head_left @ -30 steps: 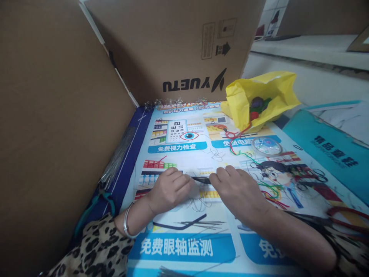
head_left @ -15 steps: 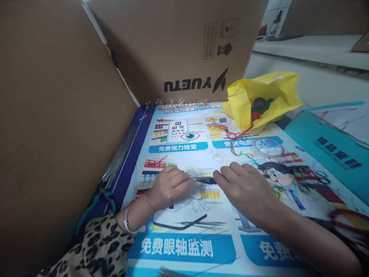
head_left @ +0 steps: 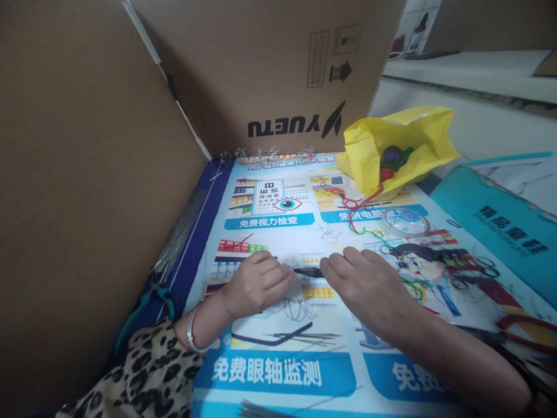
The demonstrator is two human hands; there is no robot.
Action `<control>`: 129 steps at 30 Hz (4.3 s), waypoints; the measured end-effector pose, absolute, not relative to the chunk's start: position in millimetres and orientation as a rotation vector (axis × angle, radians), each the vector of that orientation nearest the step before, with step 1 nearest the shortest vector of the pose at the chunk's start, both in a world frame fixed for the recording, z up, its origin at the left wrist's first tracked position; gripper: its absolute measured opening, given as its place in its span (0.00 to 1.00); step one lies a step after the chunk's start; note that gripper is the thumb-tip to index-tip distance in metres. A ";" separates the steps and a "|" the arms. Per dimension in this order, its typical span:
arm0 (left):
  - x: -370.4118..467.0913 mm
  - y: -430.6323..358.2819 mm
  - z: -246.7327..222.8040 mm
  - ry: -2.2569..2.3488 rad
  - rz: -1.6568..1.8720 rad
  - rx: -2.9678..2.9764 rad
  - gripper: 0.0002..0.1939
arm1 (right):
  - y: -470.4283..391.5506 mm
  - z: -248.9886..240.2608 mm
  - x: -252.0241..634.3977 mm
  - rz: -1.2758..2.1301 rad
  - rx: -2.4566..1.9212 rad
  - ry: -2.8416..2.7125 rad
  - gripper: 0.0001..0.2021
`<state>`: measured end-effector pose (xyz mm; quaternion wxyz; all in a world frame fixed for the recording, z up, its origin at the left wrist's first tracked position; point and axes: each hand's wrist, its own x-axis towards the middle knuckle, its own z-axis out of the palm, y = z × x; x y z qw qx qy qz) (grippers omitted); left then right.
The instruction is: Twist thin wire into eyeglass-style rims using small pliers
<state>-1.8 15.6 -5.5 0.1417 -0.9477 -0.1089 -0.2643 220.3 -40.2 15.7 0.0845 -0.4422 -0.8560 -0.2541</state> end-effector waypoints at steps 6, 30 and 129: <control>-0.7 16.2 -5.9 -0.361 -0.756 -2.755 0.05 | -36.8 11.6 222.2 -0.724 -1.333 -2.545 0.05; -0.1 40.0 -23.1 -1.571 -1.198 -3.075 0.08 | -15.4 -18.8 227.8 -0.320 -1.569 -2.458 0.13; -16.6 -9.8 -26.7 -1.310 -0.249 -2.981 0.31 | -32.0 -38.0 193.4 0.416 -1.330 -2.224 0.25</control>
